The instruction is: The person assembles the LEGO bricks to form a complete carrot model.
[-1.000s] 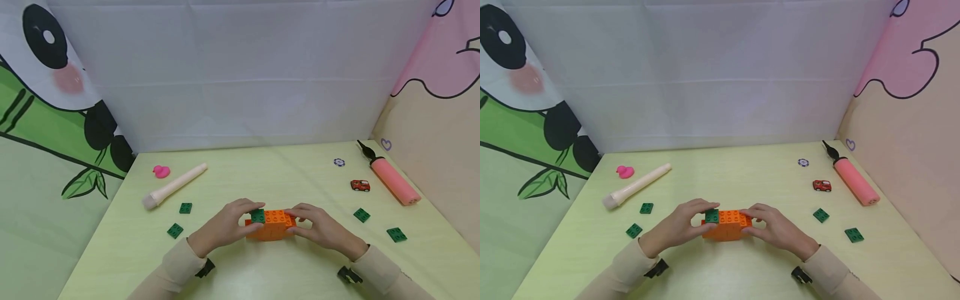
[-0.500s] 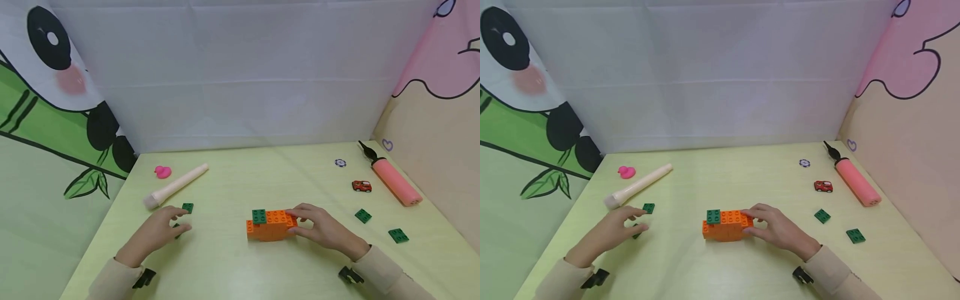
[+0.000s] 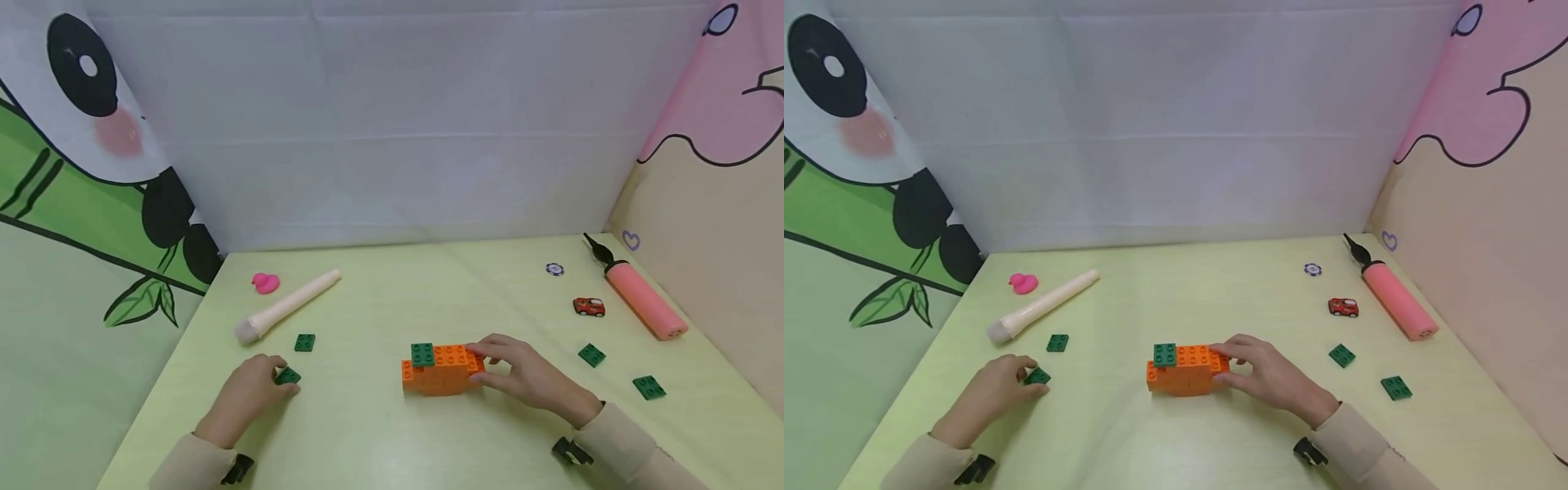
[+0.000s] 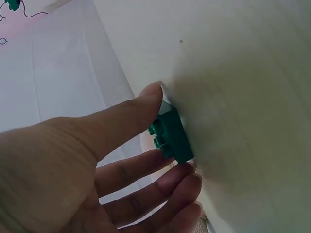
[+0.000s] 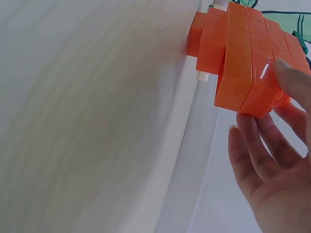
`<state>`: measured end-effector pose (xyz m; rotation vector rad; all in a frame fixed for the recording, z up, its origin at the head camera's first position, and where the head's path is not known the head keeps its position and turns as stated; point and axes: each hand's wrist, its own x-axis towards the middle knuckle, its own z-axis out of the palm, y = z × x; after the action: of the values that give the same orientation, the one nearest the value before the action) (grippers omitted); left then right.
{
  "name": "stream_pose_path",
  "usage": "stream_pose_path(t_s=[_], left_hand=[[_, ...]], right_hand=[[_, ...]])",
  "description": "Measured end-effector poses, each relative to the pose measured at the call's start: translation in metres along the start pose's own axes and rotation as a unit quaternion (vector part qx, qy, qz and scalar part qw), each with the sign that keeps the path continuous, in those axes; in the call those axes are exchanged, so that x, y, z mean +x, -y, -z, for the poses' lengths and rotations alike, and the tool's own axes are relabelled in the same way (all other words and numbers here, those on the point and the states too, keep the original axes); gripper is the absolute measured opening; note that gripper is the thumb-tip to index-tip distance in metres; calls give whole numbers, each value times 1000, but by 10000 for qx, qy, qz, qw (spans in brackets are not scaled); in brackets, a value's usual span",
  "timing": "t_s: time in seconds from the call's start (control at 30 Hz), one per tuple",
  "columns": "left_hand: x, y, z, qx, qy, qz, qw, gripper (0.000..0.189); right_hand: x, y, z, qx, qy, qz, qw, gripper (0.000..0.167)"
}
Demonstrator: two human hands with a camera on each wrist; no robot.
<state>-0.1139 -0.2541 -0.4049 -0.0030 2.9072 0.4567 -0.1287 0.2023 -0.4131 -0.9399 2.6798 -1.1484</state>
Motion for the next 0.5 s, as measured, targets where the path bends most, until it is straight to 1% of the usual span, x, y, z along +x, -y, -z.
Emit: stream_pose_path(t_s=[0.17, 0.33, 0.43, 0.47, 0.5], left_hand=[[1, -1, -2, 10, -105, -151, 9998, 42], [3, -4, -5, -24, -254, -263, 9993, 39], [3, -11, -7, -423, -382, -408, 9975, 41], [3, -15, -7, -625, -460, -535, 9956, 41], [3, -20, -7, -851, -568, -739, 9920, 40]], right_hand=[[1, 1, 2, -20, 24, -70, 10000, 51], [1, 0, 2, 37, 46, -117, 9999, 51], [1, 0, 1, 41, 65, -85, 9999, 51], [0, -1, 0, 28, 63, -71, 10000, 51], [0, -1, 0, 19, 55, -47, 10000, 51]])
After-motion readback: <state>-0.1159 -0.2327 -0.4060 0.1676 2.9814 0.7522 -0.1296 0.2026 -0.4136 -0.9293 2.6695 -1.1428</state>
